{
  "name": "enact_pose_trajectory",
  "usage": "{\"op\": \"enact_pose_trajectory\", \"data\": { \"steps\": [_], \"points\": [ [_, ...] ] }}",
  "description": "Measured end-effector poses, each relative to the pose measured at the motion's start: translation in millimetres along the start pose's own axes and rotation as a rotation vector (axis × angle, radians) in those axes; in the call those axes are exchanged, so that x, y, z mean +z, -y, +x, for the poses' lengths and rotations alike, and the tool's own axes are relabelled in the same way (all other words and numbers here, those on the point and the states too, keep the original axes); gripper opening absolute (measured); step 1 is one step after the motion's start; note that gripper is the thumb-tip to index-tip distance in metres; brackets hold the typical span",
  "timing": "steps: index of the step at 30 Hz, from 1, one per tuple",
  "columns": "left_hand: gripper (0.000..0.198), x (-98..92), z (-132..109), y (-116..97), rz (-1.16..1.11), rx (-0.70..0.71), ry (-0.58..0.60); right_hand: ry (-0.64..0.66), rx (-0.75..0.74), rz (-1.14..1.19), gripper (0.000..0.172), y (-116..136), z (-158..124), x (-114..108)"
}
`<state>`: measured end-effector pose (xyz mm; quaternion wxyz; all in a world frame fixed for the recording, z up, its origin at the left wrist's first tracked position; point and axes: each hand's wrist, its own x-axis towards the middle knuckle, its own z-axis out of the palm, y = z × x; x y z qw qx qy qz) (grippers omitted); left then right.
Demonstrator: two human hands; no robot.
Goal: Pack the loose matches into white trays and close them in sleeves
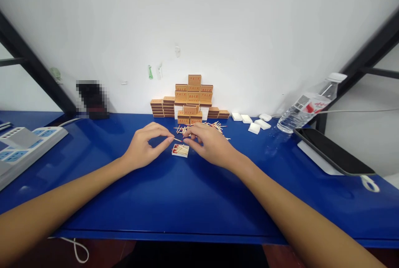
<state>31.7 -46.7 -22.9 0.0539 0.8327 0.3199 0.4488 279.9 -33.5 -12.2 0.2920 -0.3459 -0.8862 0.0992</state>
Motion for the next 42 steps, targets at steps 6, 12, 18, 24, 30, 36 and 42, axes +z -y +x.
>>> {"op": "enact_pose_trajectory", "data": {
  "steps": [6, 12, 18, 24, 30, 36, 42],
  "points": [
    [0.015, 3.4, -0.7, -2.9, -0.097, -0.106, 0.089, -0.019, -0.016, 0.212, 0.021, 6.1, -1.0, 16.8],
    [0.014, 6.4, -3.6, -6.2, -0.143, -0.142, 0.134, -0.012, 0.045, 0.329, 0.021, 16.5, -3.2, 24.2],
    [0.016, 2.6, -2.4, -4.0, -0.076, -0.137, 0.157, -0.053, 0.073, 0.342, 0.024, 14.7, -1.5, 20.6],
    [0.036, 2.2, -6.1, 7.0, 0.107, -0.044, 0.363, -0.121, 0.137, 0.259, 0.011, 2.0, 0.5, 16.3],
    [0.013, 0.3, -4.9, 7.4, 0.140, -0.014, 0.332, -0.133, 0.278, 0.436, 0.014, 1.0, 1.4, 20.0],
    [0.012, -0.1, -4.2, 8.4, 0.140, -0.001, 0.372, -0.122, 0.313, 0.505, 0.014, 2.6, 1.1, 23.6],
    [0.012, -0.4, -3.8, 10.8, 0.142, -0.006, 0.358, -0.088, 0.321, 0.475, 0.017, 1.9, 1.3, 21.9]
  ]
}}
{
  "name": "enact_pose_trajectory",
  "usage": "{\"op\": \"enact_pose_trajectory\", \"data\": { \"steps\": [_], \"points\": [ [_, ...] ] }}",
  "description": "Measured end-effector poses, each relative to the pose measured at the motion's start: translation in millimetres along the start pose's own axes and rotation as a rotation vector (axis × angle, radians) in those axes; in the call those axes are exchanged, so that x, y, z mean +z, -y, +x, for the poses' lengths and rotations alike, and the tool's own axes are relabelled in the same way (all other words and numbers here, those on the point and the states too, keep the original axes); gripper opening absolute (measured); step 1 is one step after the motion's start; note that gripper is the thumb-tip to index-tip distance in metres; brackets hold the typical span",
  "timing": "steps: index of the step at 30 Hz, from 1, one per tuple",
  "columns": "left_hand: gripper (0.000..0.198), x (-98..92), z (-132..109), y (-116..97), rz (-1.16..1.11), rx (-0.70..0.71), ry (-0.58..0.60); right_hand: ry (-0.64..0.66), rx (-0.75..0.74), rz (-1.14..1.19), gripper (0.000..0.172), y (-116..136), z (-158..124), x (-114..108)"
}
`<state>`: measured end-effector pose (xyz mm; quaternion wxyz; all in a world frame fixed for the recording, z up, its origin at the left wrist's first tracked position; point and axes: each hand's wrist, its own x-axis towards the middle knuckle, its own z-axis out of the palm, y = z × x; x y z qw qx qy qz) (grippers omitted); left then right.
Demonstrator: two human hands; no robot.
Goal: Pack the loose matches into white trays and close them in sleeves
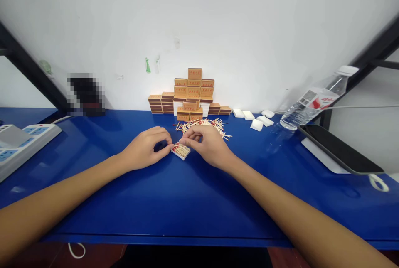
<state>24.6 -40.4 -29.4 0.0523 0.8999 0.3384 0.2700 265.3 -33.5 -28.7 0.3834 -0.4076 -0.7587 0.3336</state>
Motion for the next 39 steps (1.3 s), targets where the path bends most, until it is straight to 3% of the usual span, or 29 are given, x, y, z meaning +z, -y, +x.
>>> {"op": "enact_pose_trajectory", "data": {
  "steps": [6, 10, 18, 21, 23, 30, 33, 39],
  "points": [
    [0.015, -1.2, 1.0, -1.2, -0.049, 0.013, -0.059, -0.147, -0.011, -0.015, 0.028, 0.0, 3.7, -9.6],
    [0.016, 2.4, 0.9, -1.5, -0.100, 0.016, -0.034, -0.189, -0.013, 0.004, 0.034, -4.4, 5.4, -11.1],
    [0.018, 4.2, -1.1, -5.2, -0.125, -0.012, -0.002, -0.115, -0.002, -0.028, 0.023, 3.8, 3.1, -10.4],
    [0.031, 4.1, -2.6, -5.9, -0.122, -0.055, 0.039, -0.082, 0.000, -0.008, 0.022, 4.3, 1.9, -7.9],
    [0.031, 4.6, -2.8, -5.3, -0.123, -0.052, 0.061, -0.074, -0.006, -0.020, 0.020, 2.6, 1.1, -3.8],
    [0.031, 5.3, -1.5, -2.2, -0.074, -0.006, 0.073, -0.039, -0.114, -0.224, 0.014, -4.2, -1.9, 6.7],
    [0.038, 5.2, -1.7, -2.2, -0.079, 0.000, 0.064, 0.046, -0.190, -0.306, 0.015, -3.8, -2.0, 1.8],
    [0.027, 5.7, -1.3, -2.5, -0.127, 0.042, 0.063, 0.098, -0.220, -0.459, 0.013, 4.5, -1.7, -19.5]
  ]
}}
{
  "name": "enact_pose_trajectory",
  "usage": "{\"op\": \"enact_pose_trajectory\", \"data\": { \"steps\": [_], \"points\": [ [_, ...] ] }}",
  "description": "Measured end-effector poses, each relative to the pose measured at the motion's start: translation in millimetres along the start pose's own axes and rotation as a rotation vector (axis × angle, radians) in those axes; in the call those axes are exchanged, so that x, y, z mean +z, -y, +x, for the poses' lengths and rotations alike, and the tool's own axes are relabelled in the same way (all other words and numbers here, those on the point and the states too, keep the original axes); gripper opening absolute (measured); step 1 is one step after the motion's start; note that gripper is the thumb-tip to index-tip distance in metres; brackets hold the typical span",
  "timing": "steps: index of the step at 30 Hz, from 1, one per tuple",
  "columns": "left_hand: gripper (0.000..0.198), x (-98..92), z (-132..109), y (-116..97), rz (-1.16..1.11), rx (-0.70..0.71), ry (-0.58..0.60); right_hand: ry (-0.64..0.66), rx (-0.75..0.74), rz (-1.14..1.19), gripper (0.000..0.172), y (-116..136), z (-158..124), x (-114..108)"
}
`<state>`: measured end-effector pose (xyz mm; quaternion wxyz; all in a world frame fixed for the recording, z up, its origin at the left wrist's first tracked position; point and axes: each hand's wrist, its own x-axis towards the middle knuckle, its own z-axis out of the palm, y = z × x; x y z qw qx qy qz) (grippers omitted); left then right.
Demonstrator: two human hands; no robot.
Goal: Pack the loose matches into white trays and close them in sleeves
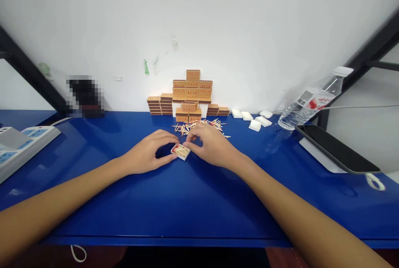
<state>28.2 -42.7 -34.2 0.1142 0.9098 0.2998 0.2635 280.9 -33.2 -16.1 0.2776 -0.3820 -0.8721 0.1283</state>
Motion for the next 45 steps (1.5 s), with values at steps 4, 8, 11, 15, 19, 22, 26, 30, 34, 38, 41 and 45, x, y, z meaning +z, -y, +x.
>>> {"op": "enact_pose_trajectory", "data": {
  "steps": [4, 8, 11, 15, 19, 22, 26, 30, 34, 38, 41, 45],
  "points": [
    [0.025, -0.4, -0.5, -0.1, 0.005, -0.037, -0.007, 0.149, 0.076, 0.005, 0.008, -1.7, -0.9, -10.1],
    [0.024, -1.6, -0.5, -1.1, 0.005, -0.057, 0.003, 0.172, 0.066, -0.001, 0.010, -1.8, -0.1, -11.1],
    [0.024, -2.2, -0.1, -1.7, 0.002, -0.064, 0.001, 0.089, 0.015, -0.016, 0.010, -0.2, 0.3, -7.9],
    [0.025, -1.9, 0.1, -1.8, -0.003, -0.067, 0.007, 0.047, -0.048, 0.012, 0.010, 0.9, -0.6, 1.8],
    [0.025, -1.4, 0.2, -2.0, -0.002, -0.072, 0.013, 0.079, -0.084, 0.016, 0.010, 0.1, -1.8, 8.6],
    [0.024, -1.1, 0.0, -2.0, -0.005, -0.069, 0.012, 0.101, -0.087, 0.028, 0.008, 1.7, -2.4, 8.5],
    [0.026, -0.9, -0.6, -1.9, -0.016, -0.077, 0.013, 0.120, -0.039, 0.027, 0.012, 5.8, -3.1, 7.5],
    [0.025, -1.3, -0.5, -2.5, -0.008, -0.096, 0.020, 0.142, -0.049, 0.038, 0.010, 4.0, -2.4, 3.8],
    [0.024, -2.5, -0.6, -4.4, -0.016, -0.114, 0.024, 0.064, -0.070, -0.008, 0.013, -9.2, 1.0, -2.7],
    [0.026, -2.7, -1.1, -5.8, -0.025, -0.110, 0.021, -0.076, -0.026, -0.158, 0.008, -31.5, 3.2, -4.4],
    [0.031, -1.8, -1.3, -6.4, -0.019, -0.092, 0.019, -0.076, -0.006, -0.255, 0.007, -44.0, 2.5, -2.0],
    [0.029, -0.8, -1.3, -6.7, -0.024, -0.033, 0.017, -0.047, 0.049, -0.308, 0.007, -47.0, 1.1, 1.4]
  ]
}}
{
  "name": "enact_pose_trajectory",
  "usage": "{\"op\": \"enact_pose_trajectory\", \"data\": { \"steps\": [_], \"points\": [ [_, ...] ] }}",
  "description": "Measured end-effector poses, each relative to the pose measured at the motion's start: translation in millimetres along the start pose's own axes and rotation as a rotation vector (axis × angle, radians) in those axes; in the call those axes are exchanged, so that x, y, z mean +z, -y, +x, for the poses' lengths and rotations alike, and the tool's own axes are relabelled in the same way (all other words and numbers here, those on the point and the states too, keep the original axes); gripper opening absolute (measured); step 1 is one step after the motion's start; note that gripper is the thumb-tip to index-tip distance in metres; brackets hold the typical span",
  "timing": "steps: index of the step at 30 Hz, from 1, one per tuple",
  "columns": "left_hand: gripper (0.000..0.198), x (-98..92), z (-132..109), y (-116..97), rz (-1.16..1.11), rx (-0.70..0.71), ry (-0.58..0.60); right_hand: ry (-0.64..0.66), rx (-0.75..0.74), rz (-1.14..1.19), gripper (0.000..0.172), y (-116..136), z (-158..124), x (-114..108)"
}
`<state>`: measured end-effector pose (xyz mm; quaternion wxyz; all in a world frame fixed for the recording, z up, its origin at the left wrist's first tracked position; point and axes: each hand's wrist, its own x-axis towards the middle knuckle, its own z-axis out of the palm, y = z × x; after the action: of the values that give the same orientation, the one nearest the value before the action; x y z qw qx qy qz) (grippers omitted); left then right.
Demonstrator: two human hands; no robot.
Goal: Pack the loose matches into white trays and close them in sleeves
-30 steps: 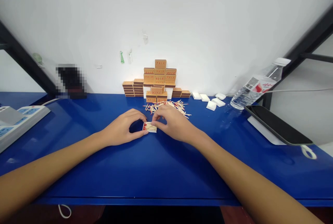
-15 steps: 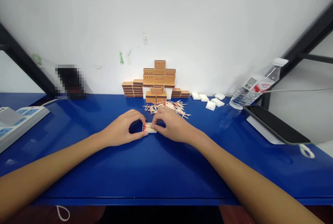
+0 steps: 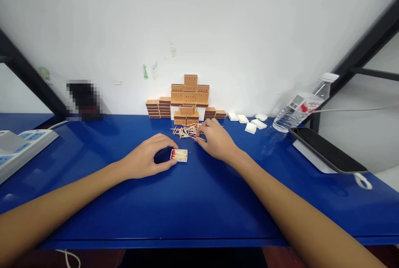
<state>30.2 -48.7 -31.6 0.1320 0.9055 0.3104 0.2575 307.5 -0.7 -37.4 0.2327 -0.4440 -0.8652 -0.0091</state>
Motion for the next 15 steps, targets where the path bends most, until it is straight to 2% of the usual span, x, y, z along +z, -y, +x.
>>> {"op": "enact_pose_trajectory", "data": {
  "steps": [3, 8, 11, 15],
  "points": [
    [0.017, 0.5, 0.2, 0.5, -0.003, 0.038, -0.012, 0.040, 0.011, -0.001, 0.008, 1.7, 0.2, 1.8],
    [0.014, 0.8, 0.7, 1.2, -0.016, 0.059, -0.023, 0.102, 0.034, 0.033, 0.012, -0.7, 1.6, 3.9],
    [0.017, 0.4, 0.8, 1.1, -0.014, 0.051, -0.024, 0.076, -0.005, 0.067, 0.013, 4.0, 1.2, -1.8],
    [0.033, 0.7, 0.8, 2.3, 0.032, -0.013, -0.038, 0.041, -0.109, 0.154, 0.013, 28.9, -2.9, -12.0]
  ]
}}
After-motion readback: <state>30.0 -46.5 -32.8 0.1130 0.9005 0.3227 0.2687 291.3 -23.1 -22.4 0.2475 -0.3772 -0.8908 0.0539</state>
